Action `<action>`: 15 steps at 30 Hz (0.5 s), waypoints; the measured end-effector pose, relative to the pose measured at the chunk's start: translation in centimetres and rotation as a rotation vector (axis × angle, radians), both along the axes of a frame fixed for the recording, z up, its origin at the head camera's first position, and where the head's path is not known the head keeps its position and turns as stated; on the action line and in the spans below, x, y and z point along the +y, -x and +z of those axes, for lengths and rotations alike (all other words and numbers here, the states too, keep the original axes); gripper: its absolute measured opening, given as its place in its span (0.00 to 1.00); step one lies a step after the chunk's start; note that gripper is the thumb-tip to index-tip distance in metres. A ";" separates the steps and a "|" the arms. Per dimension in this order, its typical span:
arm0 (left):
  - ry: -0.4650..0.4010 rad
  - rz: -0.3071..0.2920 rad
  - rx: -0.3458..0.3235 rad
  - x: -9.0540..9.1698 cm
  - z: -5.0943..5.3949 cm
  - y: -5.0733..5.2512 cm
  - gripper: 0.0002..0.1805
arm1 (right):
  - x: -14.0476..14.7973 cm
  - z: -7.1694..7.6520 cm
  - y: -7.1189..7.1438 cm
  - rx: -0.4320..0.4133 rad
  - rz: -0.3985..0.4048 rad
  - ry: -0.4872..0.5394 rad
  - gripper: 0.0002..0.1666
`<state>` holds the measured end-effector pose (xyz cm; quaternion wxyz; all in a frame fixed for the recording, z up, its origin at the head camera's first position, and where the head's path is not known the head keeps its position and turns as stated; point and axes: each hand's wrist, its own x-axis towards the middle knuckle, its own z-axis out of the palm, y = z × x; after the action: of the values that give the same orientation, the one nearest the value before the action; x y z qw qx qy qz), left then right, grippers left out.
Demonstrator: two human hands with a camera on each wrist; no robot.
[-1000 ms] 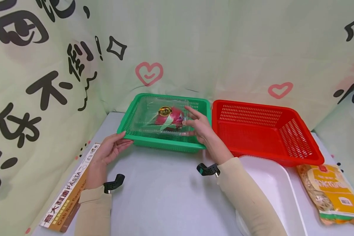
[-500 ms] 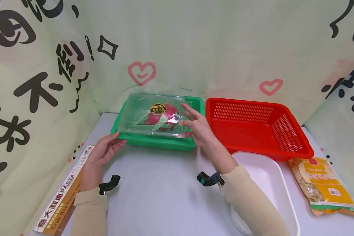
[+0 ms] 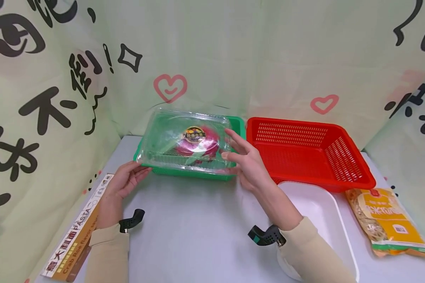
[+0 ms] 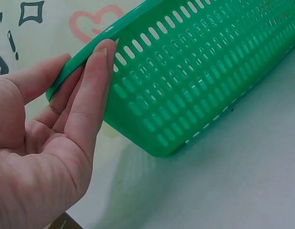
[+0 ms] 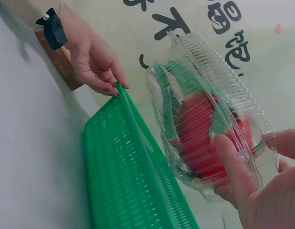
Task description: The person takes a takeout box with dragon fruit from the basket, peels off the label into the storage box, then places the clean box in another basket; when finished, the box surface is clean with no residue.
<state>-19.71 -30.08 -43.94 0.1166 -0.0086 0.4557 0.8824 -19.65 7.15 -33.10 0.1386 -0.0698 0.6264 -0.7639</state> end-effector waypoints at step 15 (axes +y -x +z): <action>0.016 -0.012 0.005 0.2 0.2 0.0 0.13 | 4.1 -0.5 -4.1 -0.006 -0.005 -0.097 0.42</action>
<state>-19.69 -29.92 -43.73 0.1208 -0.0046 0.4633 0.8779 -15.54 11.22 -33.57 0.1416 -0.0591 0.6626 -0.7331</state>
